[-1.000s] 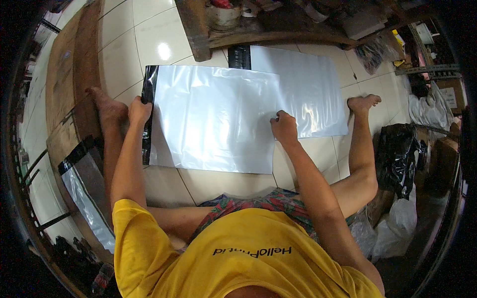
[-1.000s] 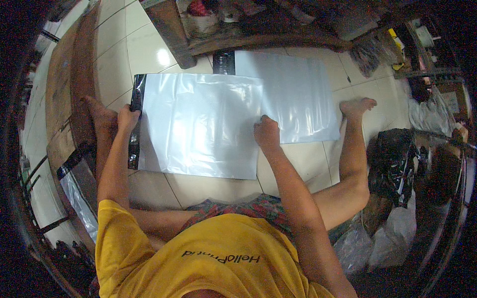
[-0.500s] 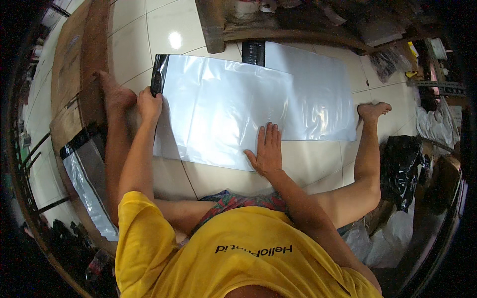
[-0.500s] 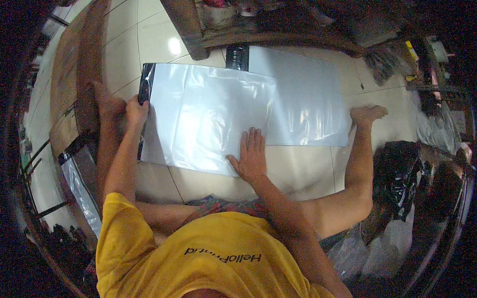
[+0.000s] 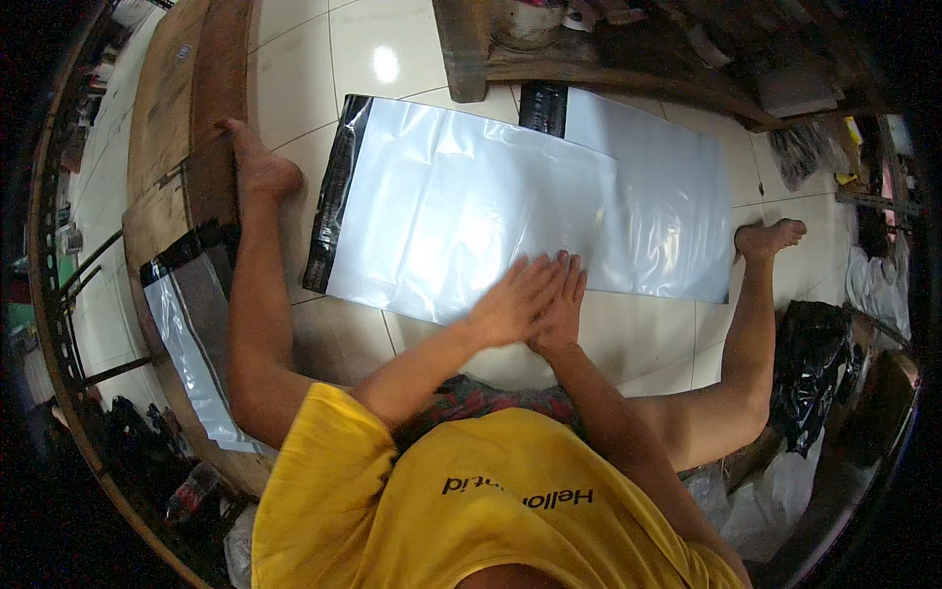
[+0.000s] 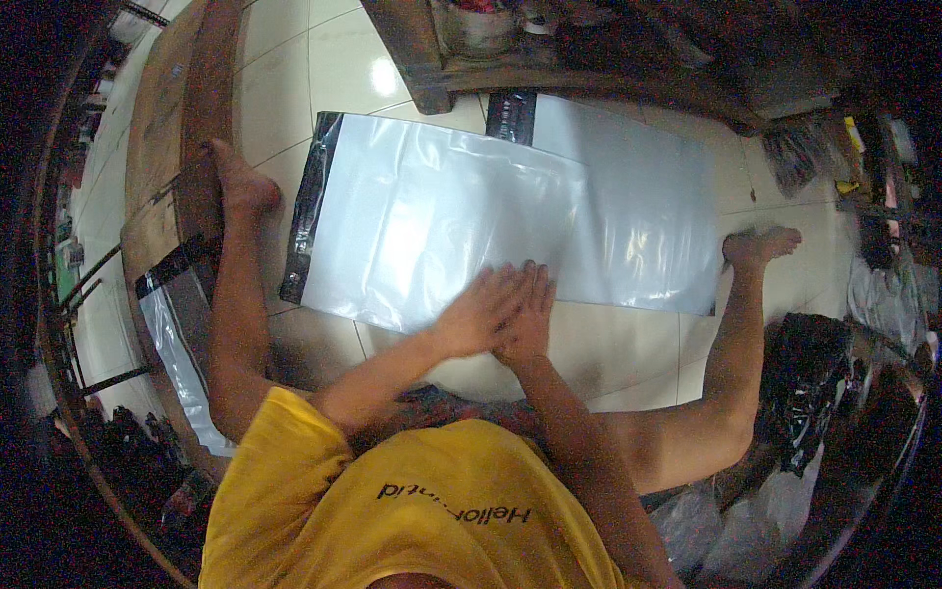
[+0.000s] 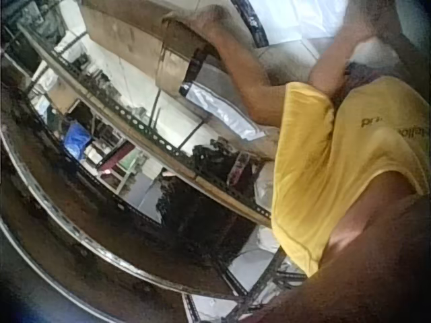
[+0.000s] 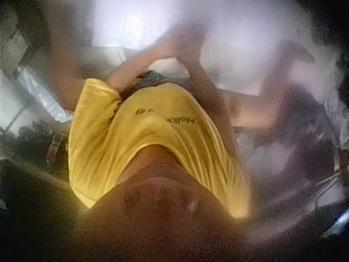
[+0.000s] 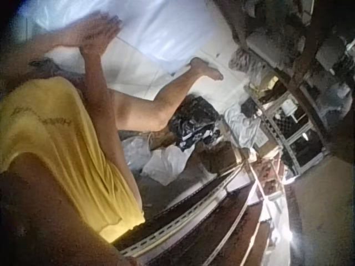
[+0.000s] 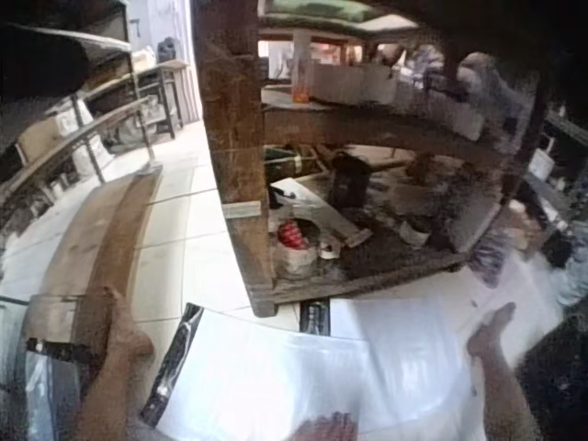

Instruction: The person sits on the floor and repeatedly folds white plastic sheets by hand. They smooth the sheets, fold them in half, and then roll them into a compact bundle.

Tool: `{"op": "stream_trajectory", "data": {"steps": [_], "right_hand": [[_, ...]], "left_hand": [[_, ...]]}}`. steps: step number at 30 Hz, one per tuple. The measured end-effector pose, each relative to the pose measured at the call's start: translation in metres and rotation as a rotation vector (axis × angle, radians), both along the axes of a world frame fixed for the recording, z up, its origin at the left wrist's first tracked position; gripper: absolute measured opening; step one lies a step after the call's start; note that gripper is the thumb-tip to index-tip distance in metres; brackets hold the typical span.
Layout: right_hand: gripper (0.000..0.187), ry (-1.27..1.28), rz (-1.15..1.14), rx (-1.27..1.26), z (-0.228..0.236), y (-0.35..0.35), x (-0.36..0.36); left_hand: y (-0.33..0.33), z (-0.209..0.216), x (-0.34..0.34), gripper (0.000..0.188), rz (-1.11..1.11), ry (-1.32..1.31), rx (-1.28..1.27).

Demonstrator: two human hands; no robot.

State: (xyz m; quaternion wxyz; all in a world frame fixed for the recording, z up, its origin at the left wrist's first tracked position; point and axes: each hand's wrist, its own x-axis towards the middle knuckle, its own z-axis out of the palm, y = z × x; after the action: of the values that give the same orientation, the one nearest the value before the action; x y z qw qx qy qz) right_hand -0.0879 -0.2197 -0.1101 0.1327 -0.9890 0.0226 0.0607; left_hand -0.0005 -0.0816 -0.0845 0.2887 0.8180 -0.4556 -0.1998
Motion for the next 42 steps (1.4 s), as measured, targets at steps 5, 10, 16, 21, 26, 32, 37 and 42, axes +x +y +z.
{"op": "stream_trajectory", "data": {"steps": [5,10,16,21,26,32,37,42], "right_hand": [[0.089,0.004,0.030,-0.079,0.002,0.002,-0.004],[0.093,0.012,0.003,-0.069,0.011,0.006,0.001],[0.095,0.038,0.011,-0.075,0.016,0.003,0.003],[0.094,-0.044,0.013,-0.009,0.021,-0.026,0.038],[0.091,-0.215,0.023,-0.104,0.025,-0.068,0.140],[0.097,-0.164,0.049,-0.066,0.000,-0.076,0.153],[0.097,-0.196,0.078,-0.088,0.000,-0.079,0.155],[0.096,-0.221,0.101,-0.165,-0.009,-0.091,0.157]], "left_hand": [[0.022,-0.007,-0.003,0.085,0.150,-0.100,0.170],[0.096,-0.009,0.029,0.083,0.386,-0.238,0.382],[0.156,-0.016,0.054,0.080,0.520,-0.277,0.393],[0.151,-0.014,0.053,0.082,0.542,-0.243,0.408],[0.152,-0.012,0.053,0.083,0.516,-0.252,0.395],[0.137,-0.017,0.053,0.069,0.627,-0.283,0.166],[-0.015,-0.006,0.104,0.061,0.361,-0.152,-0.200],[-0.075,-0.030,0.127,0.080,0.211,-0.191,-0.066]]}}
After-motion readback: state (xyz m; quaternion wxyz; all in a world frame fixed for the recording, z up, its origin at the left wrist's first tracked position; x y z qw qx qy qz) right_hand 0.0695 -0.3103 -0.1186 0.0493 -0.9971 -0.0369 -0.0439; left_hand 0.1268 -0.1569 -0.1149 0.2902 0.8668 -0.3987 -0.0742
